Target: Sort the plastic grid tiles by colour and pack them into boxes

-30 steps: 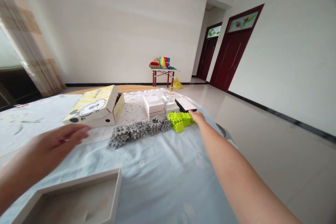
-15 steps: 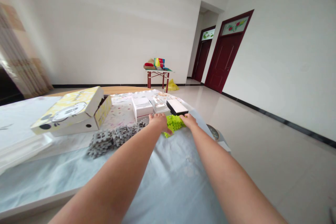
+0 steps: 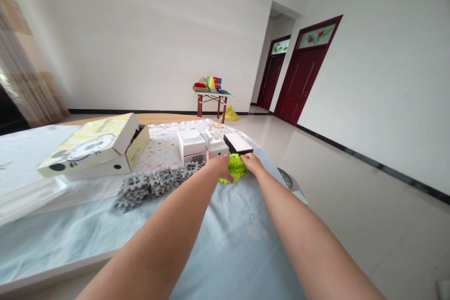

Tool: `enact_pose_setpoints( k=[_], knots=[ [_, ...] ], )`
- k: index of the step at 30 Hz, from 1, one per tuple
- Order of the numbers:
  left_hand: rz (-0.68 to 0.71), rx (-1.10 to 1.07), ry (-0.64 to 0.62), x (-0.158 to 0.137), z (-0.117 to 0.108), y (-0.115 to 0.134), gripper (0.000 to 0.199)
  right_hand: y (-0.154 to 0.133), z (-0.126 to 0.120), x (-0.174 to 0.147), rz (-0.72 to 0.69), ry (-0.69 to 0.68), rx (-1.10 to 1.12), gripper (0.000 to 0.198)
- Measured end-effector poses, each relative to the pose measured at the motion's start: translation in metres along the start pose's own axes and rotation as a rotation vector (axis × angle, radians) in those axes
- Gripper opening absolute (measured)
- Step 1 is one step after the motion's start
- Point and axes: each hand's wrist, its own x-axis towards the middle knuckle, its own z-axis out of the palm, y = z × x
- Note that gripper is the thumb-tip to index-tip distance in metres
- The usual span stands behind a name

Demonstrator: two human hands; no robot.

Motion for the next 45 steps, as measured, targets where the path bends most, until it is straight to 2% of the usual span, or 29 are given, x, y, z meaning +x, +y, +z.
enact_pose_setpoints(
  k=[7, 13, 17, 21, 25, 30, 34, 38, 41, 45],
  knots=[
    [0.048, 0.038, 0.052, -0.037, 0.007, 0.010, 0.099, -0.004, -0.005, -0.035, -0.025, -0.014, -0.004, 0.029],
    [0.085, 0.051, 0.093, -0.100, 0.017, 0.021, 0.097, -0.003, -0.006, -0.087, -0.076, -0.037, -0.010, 0.029],
    [-0.001, 0.026, 0.069, -0.145, 0.020, 0.020, 0.089, -0.013, 0.002, -0.127, -0.211, -0.046, -0.018, 0.034],
    [-0.071, 0.040, -0.001, -0.178, 0.013, 0.006, 0.082, -0.039, 0.014, -0.158, -0.271, -0.091, -0.042, 0.039],
    [-0.122, 0.073, -0.014, -0.208, 0.007, -0.020, 0.077, -0.075, 0.031, -0.182, -0.296, -0.141, -0.047, 0.043],
    [-0.210, 0.070, -0.013, -0.238, 0.011, -0.055, 0.089, -0.110, 0.051, -0.205, -0.328, -0.157, -0.057, 0.050],
    [-0.228, 0.010, 0.014, -0.246, 0.014, -0.068, 0.114, -0.114, 0.050, -0.203, -0.346, -0.134, -0.030, 0.049],
    [-0.210, -0.101, 0.011, -0.249, 0.004, -0.078, 0.127, -0.100, 0.034, -0.177, -0.294, -0.019, -0.045, 0.037],
    [-0.189, -0.182, 0.088, -0.258, -0.012, -0.102, 0.119, -0.088, 0.026, -0.153, -0.218, 0.031, -0.123, 0.034],
    [-0.192, -0.281, 0.252, -0.283, -0.025, -0.159, 0.084, -0.080, 0.032, -0.128, -0.191, 0.007, -0.170, 0.036]
  ],
)
